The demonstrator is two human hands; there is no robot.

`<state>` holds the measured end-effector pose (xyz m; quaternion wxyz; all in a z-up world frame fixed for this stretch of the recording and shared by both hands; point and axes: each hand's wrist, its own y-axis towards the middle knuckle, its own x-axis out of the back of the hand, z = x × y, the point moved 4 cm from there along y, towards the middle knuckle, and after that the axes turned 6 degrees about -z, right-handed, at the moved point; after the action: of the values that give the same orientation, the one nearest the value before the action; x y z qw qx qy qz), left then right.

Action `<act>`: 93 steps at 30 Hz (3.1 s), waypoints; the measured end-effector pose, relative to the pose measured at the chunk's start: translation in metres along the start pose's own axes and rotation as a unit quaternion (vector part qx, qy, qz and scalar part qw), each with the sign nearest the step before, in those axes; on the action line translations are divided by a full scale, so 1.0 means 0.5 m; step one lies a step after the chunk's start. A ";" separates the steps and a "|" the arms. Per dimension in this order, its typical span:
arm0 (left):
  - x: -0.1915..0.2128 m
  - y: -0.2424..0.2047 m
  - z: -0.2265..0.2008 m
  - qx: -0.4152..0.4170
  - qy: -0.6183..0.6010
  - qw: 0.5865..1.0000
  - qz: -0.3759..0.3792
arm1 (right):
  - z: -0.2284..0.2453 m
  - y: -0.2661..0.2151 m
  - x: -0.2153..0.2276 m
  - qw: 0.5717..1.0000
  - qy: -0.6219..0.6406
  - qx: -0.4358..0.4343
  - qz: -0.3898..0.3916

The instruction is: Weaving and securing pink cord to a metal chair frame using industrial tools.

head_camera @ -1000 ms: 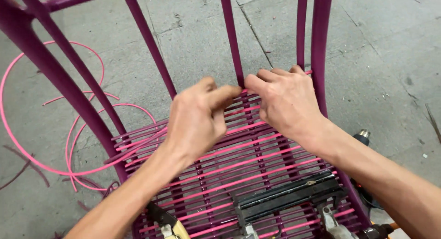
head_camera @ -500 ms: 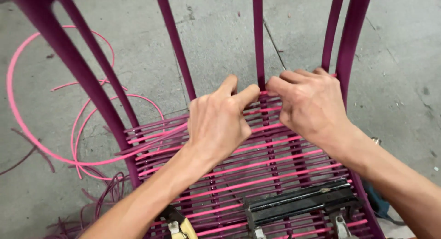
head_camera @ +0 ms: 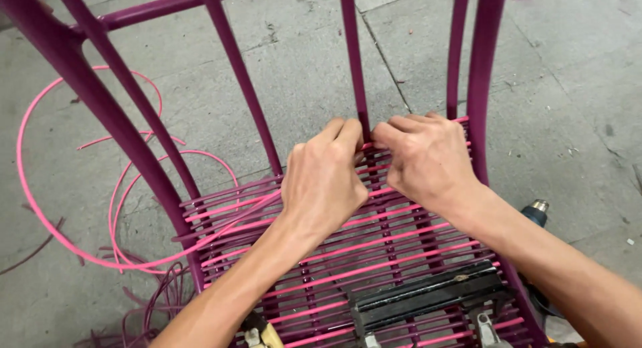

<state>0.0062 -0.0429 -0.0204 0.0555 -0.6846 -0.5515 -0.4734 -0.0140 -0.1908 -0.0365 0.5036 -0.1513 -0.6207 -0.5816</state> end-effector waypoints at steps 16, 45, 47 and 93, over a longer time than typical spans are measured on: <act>0.010 -0.003 0.027 0.006 -0.027 1.000 -0.007 | 0.000 -0.001 0.006 0.999 -0.024 0.014 0.020; -0.004 -0.019 0.027 -0.038 0.016 0.999 0.001 | 0.010 -0.010 0.022 0.998 -0.015 0.031 0.053; -0.003 -0.020 0.027 -0.042 0.011 0.999 -0.001 | 0.027 -0.002 0.048 0.998 -0.002 0.031 0.061; 0.012 -0.024 0.052 -0.038 -0.029 0.999 -0.006 | -0.029 -0.273 0.194 0.925 0.009 -0.285 0.251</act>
<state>0.0115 -0.0182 -0.0357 0.0106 -0.6959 -0.5388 -0.4747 -0.1566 -0.2799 -0.0390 0.5744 -0.4337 -0.3657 -0.5900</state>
